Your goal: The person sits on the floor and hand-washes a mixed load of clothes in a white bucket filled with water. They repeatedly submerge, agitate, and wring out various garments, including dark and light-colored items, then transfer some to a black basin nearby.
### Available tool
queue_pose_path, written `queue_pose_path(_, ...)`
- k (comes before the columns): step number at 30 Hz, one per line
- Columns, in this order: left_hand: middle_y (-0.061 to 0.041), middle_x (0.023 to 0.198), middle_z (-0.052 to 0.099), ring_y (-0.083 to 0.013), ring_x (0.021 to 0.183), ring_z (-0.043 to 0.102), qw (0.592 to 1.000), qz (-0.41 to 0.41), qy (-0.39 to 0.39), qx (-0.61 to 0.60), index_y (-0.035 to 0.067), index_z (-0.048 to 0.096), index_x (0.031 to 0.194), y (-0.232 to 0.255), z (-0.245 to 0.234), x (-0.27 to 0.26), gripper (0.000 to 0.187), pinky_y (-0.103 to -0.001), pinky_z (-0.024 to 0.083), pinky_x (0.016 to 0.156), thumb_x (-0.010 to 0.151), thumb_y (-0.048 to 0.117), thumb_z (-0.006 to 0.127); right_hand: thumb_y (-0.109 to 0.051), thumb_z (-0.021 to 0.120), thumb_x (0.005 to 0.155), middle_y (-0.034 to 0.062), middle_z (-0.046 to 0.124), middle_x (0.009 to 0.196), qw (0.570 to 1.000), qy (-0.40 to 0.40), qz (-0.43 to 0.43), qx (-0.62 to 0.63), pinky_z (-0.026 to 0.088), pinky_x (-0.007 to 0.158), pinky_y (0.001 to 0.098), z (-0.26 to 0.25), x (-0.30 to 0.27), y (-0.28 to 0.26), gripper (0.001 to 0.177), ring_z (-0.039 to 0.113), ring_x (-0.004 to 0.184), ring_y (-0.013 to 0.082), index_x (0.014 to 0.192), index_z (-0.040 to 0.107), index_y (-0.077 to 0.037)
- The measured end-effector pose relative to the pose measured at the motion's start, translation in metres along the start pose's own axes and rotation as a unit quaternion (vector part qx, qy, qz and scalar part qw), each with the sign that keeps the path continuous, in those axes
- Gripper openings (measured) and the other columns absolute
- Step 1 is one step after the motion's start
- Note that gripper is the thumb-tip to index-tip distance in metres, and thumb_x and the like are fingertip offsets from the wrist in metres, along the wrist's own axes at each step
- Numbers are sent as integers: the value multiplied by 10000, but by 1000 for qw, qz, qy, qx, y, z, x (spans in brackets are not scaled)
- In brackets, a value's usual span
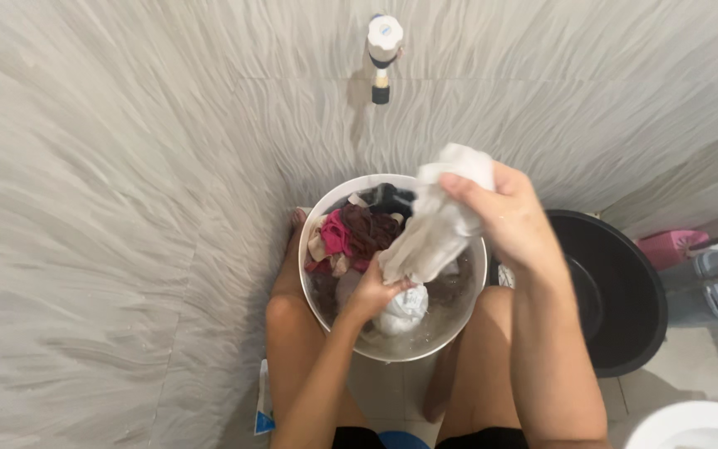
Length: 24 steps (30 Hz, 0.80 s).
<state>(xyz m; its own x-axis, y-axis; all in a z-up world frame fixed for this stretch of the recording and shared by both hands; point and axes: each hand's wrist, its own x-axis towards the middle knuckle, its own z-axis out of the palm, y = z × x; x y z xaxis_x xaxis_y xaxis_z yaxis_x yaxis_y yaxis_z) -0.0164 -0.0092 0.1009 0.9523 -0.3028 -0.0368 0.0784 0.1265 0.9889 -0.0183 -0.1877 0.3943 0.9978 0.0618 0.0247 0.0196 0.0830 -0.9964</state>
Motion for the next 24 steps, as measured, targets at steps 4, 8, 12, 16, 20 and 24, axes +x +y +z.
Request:
queue_pose_path(4, -102, 1165, 638, -201, 1097, 614, 997, 53, 32, 38, 4, 486, 1239, 23, -3, -27, 647, -342, 510, 944, 750, 175, 873, -227, 724, 916, 34, 752, 960, 992, -2, 106, -71, 544, 736, 275, -50, 11, 40, 297, 682, 833, 116, 1106, 731, 2)
queue_pose_path(8, -220, 1152, 649, -275, 1022, 624, 985, 15, 126, -120, -59, 584, 1252, 16, -13, -55, 447, -385, 525, 881, 941, 185, 792, -372, 735, 926, 127, 775, 984, 903, 26, 174, -392, 568, 802, 345, -95, 15, 121, 387, 730, 872, 230, 1106, 772, -31)
queue_pose_path(12, -215, 1381, 530, -293, 1253, 562, 957, 60, 230, 168, 43, 458, 1383, 13, -31, -52, 691, -440, 488, 1052, 825, 198, 835, -470, 751, 877, 215, 592, 1263, 752, 78, 122, -643, 482, 992, 440, -101, 9, 226, 622, 606, 1146, 365, 1351, 555, -119)
queue_pose_path(16, -243, 1542, 324, -434, 1429, 356, 811, -284, -75, 505, 205, 291, 1524, 4, -24, -48, 1017, -601, 343, 1133, 747, 328, 935, -542, 788, 817, 225, 335, 1578, 799, -192, 226, -523, 345, 1164, 550, -52, -1, 308, 1028, 334, 1463, 463, 1604, 187, -268)
queue_pose_path(20, -157, 1655, 242, -437, 1458, 350, 763, -367, -89, 525, 253, 242, 1551, -22, -10, -31, 1078, -644, 359, 1128, 713, 296, 920, -573, 768, 813, 359, 28, 1681, 666, -245, 322, -627, 406, 1144, 558, 0, -25, 345, 1208, 403, 1432, 500, 1679, -43, -349)
queue_pose_path(24, -142, 1637, 317, -404, 1447, 406, 732, -391, -110, 546, 221, 278, 1560, -64, -10, -12, 991, -610, 380, 1133, 760, 287, 859, -632, 832, 764, 270, 17, 1675, 652, -261, 317, -638, 320, 1171, 576, 6, -29, 373, 1280, 236, 1523, 430, 1646, -37, -306)
